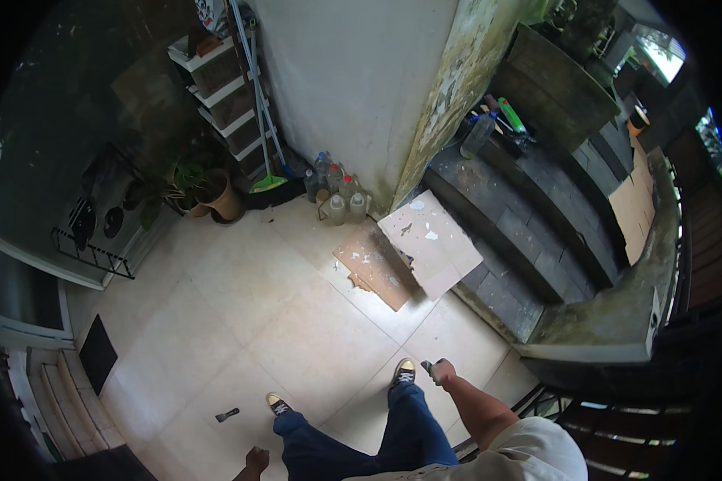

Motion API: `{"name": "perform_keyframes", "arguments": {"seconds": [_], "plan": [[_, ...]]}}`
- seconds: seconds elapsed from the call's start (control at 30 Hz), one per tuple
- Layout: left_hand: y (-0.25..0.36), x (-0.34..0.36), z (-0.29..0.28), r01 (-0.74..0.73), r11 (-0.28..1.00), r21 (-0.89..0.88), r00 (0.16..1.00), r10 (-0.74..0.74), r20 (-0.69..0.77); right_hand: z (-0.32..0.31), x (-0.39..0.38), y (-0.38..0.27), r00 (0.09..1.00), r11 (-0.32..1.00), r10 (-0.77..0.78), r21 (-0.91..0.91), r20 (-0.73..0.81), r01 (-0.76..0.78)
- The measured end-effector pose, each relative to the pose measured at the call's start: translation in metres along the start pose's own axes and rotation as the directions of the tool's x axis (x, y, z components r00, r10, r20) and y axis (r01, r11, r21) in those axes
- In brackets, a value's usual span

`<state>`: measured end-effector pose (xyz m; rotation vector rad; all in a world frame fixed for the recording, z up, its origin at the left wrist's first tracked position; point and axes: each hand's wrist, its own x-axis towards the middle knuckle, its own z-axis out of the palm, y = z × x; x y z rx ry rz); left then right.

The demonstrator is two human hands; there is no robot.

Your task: Patching a damaged section of a wall using putty and a putty knife, followed by sanding.

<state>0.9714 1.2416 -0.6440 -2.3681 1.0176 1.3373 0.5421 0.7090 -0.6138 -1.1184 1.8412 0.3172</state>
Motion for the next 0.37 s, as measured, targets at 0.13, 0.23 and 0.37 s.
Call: {"name": "perform_keyframes", "arguments": {"seconds": [0.13, 0.23, 0.37], "plan": [[-0.128, 0.073, 0.015, 0.21, 0.978, -0.003, 0.957, -0.207, -0.203, 0.112, -0.013, -0.018, 0.987, 0.979, -0.129, -0.149, 0.096, 0.142], [-0.194, 0.137, 0.027, 0.064, 0.993, 0.097, 0.997, -0.059, -0.057, 0.207, -0.045, -0.03, 0.977, 0.965, -0.205, -0.155, 0.058, 0.212], [-0.257, 0.204, 0.031, 0.291, 0.569, -0.769, 0.923, -0.378, 0.07, 0.287, -0.089, -0.092, 0.915, 0.923, -0.348, -0.095, 0.202, 0.372]]}}
